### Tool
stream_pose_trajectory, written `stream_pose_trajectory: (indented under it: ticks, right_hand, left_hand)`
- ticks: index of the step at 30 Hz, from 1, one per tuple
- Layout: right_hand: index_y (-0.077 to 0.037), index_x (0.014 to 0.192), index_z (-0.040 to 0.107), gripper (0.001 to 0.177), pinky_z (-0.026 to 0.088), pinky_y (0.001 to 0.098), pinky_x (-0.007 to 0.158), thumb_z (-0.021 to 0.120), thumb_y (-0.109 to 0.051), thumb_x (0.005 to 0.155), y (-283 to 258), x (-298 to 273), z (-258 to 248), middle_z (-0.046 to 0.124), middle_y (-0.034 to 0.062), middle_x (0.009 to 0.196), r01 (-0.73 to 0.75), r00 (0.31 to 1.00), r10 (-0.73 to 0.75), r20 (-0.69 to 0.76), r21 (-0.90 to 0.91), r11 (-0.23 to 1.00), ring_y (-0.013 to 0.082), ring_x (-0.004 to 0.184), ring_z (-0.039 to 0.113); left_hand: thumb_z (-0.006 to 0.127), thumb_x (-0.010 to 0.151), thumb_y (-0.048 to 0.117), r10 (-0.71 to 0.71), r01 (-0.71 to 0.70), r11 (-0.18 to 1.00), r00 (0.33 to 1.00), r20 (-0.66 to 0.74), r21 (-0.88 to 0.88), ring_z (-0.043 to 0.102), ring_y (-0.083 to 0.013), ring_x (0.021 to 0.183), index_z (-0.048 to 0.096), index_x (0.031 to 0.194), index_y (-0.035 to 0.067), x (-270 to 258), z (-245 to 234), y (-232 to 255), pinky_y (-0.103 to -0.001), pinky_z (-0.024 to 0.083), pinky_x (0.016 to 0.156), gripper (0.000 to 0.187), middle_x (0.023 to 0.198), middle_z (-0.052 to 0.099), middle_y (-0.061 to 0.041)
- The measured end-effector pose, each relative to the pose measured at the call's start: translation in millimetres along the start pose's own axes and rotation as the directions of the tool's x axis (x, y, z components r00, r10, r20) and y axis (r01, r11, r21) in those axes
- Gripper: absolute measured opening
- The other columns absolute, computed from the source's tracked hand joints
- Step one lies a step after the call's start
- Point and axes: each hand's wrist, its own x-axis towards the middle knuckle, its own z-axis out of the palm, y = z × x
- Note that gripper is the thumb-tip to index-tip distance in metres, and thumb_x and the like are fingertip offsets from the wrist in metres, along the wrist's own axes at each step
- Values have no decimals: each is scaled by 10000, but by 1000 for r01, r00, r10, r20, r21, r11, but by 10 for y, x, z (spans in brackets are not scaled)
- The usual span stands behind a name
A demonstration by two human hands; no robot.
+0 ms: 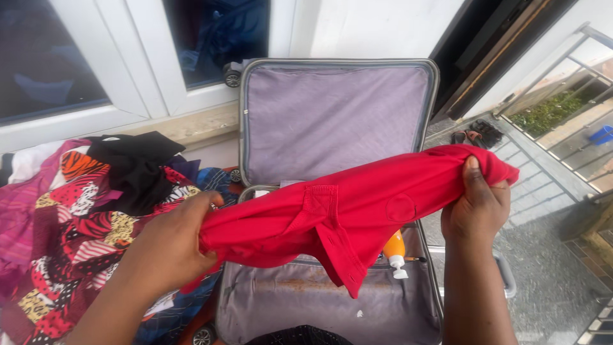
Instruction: The person places a bottle of lotion, a roll of paper, a tube of toothpaste, and a box of medication into a suitcase, and then folds a green patterned garment and a red garment into the suitcase.
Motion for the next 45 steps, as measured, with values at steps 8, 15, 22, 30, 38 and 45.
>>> stream_pose_trajectory:
  ticks: [8, 15, 22, 30, 38, 45]
  right_hand:
    - [15, 1043, 756, 244, 453, 345, 852, 665, -206, 1091, -269, -50, -1021, 676, 97, 1030, 127, 992, -54, 115, -884, 450, 182, 950, 570]
    - [51, 1100, 721, 300, 471, 369, 963, 680, -238, 1034, -761, 128, -1799, 683, 198, 1136, -268, 930, 363, 57, -570, 777, 247, 1067, 625]
    - [-29, 1487, 446, 967, 431, 539, 1130, 586, -740, 847, 92, 482, -1720, 613, 139, 1430, -606, 795, 591, 137, 122, 786, 323, 1312, 580]
    - [-153, 1471, 466, 772, 477, 513, 1114, 709, -432, 794, 1429, -904, -1744, 630, 89, 1398, -982, 169, 961, 217, -42, 182, 259, 1258, 635]
    - [74, 1341, 582, 511, 568, 489, 1008, 704, -177, 913, 1532, -658, -1881, 698, 201, 1242, -959, 279, 948, 150, -12, 284, 310, 1090, 703]
    - [-65, 1466, 472, 887, 457, 635, 1063, 621, -667, 832, 1263, -512, -1639, 605, 210, 1439, -921, 350, 710, 611, 363, 142, 408, 1312, 595]
  left_hand:
    - [869, 611, 199, 212, -71, 948, 867, -450, 311, 689, -329, 945, 656, 1097, 132, 271, 527, 160, -435, 530, 847, 535, 1033, 743, -103]
    - [809, 724, 71, -67, 256, 779, 941, 331, -572, 721, -173, 905, 712, 1287, 79, 211, 325, 216, -325, 578, 798, 572, 1039, 792, -108]
    - [661, 921, 426, 141, 271, 20, 952, 271, -962, 631, -307, 1176, 569, 1375, -74, 850, 910, 179, -453, 461, 1041, 682, 1294, 668, -196]
    - [498, 842, 701, -367, 651, -338, 573, 733, -679, 659, -313, 1136, 603, 1378, 74, 191, 2998, -283, -507, 508, 984, 832, 1291, 697, -147]
    - [782, 867, 179, -494, 758, 184, 621, 608, -625, 641, -240, 700, 679, 1206, -56, 407, 3096, -1017, -328, 518, 595, 425, 916, 747, -198]
    - [362, 772, 880, -505, 232, -239, 800, 325, -943, 576, -262, 1218, 579, 1371, 149, 385, 2935, -545, -506, 348, 1034, 969, 1310, 654, -87]
